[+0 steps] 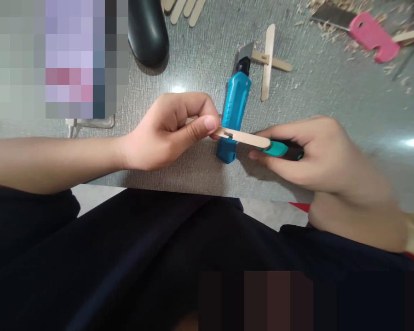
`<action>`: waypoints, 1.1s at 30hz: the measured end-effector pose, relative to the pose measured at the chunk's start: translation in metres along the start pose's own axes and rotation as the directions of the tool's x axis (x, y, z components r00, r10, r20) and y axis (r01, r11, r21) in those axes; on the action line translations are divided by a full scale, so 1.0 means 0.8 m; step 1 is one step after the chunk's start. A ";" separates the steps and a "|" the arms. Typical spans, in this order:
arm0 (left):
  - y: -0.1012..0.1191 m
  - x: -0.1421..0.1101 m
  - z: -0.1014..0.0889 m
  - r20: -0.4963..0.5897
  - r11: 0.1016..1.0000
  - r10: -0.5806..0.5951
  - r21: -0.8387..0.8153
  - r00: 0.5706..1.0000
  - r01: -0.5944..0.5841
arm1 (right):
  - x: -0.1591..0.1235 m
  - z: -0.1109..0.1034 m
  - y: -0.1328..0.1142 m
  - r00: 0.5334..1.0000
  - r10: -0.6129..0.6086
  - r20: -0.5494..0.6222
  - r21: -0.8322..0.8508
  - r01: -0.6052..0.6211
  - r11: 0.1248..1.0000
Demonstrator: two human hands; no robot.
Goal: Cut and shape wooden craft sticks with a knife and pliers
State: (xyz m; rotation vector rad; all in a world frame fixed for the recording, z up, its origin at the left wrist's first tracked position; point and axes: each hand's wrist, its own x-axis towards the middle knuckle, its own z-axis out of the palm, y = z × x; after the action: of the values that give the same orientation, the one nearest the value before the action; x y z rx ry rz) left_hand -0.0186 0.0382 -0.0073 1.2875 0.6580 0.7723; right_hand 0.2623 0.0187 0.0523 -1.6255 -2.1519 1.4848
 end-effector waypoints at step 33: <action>0.017 -0.004 0.005 -0.067 0.993 -0.021 0.114 0.998 0.029 | 0.000 -0.004 0.010 0.971 -0.182 -0.158 -0.155 0.157 0.975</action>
State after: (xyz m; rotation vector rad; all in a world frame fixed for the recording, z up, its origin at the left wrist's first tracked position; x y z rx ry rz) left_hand -0.0190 0.0345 0.0067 1.3603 0.7794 0.7679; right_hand 0.2697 0.0203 0.0485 -1.5011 -2.2782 1.1257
